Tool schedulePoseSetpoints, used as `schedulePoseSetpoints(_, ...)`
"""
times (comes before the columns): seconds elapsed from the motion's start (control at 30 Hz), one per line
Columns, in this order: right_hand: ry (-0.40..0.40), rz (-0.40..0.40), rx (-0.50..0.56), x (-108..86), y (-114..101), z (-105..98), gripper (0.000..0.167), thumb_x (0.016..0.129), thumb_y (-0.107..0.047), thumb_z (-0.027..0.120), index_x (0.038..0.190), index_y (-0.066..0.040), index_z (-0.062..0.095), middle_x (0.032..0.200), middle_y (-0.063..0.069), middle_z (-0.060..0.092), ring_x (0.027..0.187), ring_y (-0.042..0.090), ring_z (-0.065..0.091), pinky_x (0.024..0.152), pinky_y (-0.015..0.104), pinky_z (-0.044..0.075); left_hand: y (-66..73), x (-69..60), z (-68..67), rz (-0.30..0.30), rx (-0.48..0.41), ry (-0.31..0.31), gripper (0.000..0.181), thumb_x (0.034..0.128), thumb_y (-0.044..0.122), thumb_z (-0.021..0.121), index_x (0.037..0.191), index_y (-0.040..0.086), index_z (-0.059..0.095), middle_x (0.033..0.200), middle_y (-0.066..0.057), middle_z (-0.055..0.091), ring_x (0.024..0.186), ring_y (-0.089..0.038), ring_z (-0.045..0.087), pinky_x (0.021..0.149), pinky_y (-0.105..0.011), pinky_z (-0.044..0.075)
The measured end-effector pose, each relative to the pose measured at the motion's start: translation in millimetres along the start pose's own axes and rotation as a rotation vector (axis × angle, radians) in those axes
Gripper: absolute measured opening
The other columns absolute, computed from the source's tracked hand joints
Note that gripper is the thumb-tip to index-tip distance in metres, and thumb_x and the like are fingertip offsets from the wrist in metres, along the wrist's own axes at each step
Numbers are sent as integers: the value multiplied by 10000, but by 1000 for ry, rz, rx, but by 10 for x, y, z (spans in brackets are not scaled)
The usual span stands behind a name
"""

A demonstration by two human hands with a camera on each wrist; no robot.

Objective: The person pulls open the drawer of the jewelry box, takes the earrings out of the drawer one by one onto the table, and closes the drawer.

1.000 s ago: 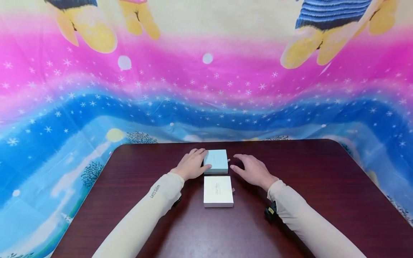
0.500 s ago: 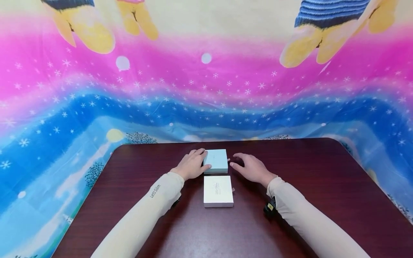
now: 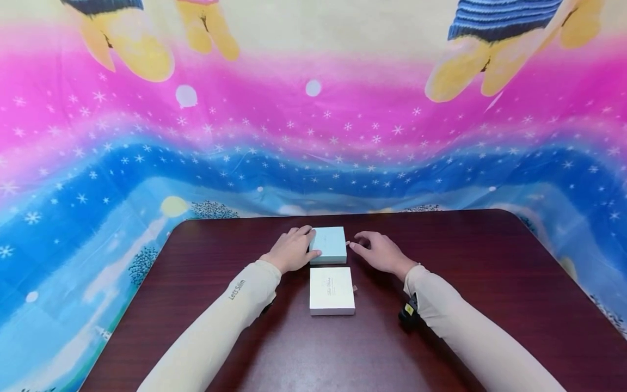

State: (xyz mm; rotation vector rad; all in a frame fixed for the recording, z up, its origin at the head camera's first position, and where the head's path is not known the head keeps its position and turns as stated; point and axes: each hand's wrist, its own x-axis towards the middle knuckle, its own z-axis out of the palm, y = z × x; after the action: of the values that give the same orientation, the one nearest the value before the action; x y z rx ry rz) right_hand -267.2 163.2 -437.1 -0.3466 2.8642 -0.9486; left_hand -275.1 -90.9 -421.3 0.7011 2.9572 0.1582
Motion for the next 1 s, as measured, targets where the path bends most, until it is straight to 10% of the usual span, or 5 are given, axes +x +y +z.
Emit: schedulePoseSetpoints(1.0,0,57,52,121,-64,29,421,1032,-374,564,1286,-47,643,1045,94,700,881,202,630,813,399,512,11,-12,12,-9,33,-2,685,1032,503,516,1569,99,385,1631,-117,369,1427,-315,480,1119,-472,456)
